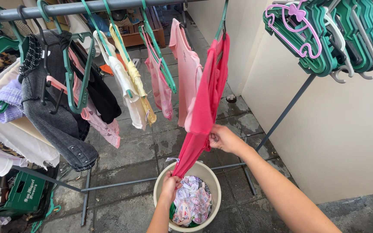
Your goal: Hanging laundry from a bucket onto a drying rack using hangers.
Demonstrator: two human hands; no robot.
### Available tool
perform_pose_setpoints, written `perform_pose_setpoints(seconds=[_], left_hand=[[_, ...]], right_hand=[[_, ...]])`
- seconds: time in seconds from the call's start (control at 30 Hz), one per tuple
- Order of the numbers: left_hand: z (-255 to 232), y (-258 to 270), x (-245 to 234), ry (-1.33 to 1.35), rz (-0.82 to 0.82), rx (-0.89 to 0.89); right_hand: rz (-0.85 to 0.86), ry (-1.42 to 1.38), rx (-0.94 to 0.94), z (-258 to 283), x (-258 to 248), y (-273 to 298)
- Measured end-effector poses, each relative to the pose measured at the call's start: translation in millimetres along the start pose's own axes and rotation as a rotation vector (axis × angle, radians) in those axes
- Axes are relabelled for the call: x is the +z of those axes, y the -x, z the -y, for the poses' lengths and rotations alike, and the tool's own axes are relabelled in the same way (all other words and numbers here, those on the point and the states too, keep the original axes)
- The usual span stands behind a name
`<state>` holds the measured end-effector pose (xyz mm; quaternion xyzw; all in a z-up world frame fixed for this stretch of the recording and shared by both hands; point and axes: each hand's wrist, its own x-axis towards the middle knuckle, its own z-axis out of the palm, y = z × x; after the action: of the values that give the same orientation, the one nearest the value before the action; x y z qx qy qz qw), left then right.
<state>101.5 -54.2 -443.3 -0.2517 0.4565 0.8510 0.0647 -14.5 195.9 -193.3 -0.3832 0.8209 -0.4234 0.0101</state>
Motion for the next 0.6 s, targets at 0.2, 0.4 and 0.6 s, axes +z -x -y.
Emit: perform_pose_setpoints(seconds=[0.2, 0.4, 0.6], left_hand=[[4.2, -25.4, -18.2, 0.005, -0.062, 0.029], [1.4, -28.3, -19.5, 0.012, -0.102, 0.036], [4.3, -35.9, -21.9, 0.023, -0.098, 0.028]], right_hand=[[-0.034, 0.23, -0.091, 14.7, -56.7, -35.3], [-0.083, 0.264, -0.167, 56.4, -135.0, -85.3], [0.029, 0.355, -0.257, 78.0, -188.5, -124.7]])
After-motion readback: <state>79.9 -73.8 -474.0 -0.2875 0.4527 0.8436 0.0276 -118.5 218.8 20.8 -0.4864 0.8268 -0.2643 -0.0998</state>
